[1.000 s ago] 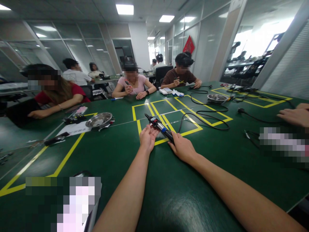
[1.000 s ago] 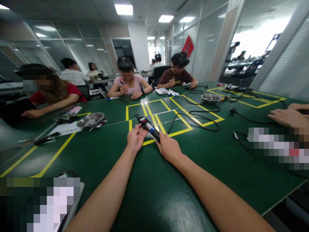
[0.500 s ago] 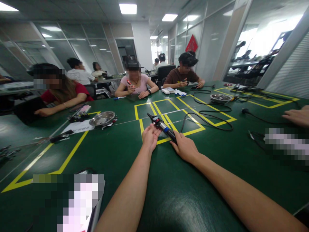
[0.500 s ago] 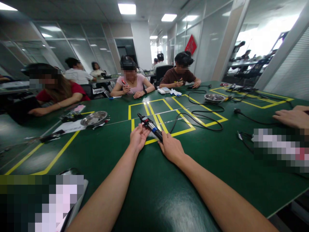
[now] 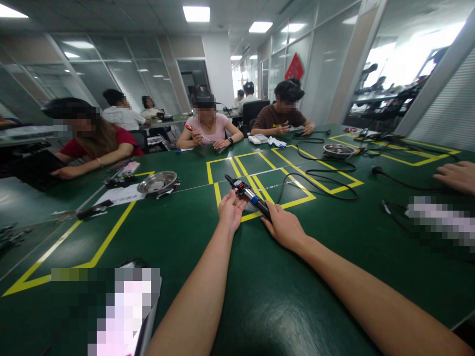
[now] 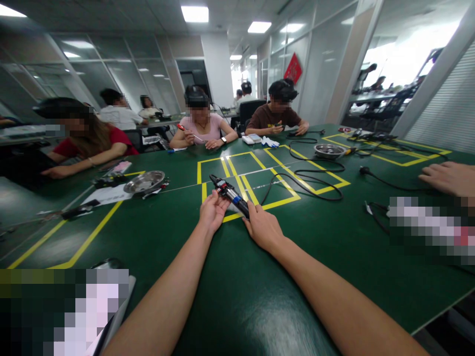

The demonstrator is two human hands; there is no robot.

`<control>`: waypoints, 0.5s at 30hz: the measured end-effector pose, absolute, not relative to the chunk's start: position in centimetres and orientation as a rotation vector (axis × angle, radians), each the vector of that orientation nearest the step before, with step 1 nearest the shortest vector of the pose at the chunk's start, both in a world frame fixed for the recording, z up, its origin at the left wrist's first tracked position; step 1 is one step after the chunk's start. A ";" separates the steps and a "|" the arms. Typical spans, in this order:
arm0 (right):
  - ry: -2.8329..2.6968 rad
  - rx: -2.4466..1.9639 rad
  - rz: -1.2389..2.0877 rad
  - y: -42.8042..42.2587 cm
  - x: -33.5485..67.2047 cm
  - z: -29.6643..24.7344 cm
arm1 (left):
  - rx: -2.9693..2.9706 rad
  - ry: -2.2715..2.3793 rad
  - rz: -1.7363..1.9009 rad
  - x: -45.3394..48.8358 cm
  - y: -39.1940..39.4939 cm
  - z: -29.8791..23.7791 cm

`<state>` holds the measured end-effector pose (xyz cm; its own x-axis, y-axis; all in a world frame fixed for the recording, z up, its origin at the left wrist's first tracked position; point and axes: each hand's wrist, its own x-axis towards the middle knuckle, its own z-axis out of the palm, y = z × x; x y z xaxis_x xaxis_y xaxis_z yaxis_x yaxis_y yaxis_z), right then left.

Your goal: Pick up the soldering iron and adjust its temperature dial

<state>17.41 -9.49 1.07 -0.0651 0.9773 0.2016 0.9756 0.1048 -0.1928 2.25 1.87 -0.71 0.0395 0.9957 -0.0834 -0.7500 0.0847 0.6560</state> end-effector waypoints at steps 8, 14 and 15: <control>-2.112 -1.953 0.025 -9.6 17.4 1.4 | 0.505 0.602 1.433 2.3 2.0 -0.7; -2.104 -1.885 -0.028 -10.3 17.7 2.1 | 0.473 0.602 1.413 2.3 2.0 -0.5; -2.120 -1.861 -0.029 -10.4 17.7 2.2 | 0.468 0.605 1.411 2.2 2.0 -0.5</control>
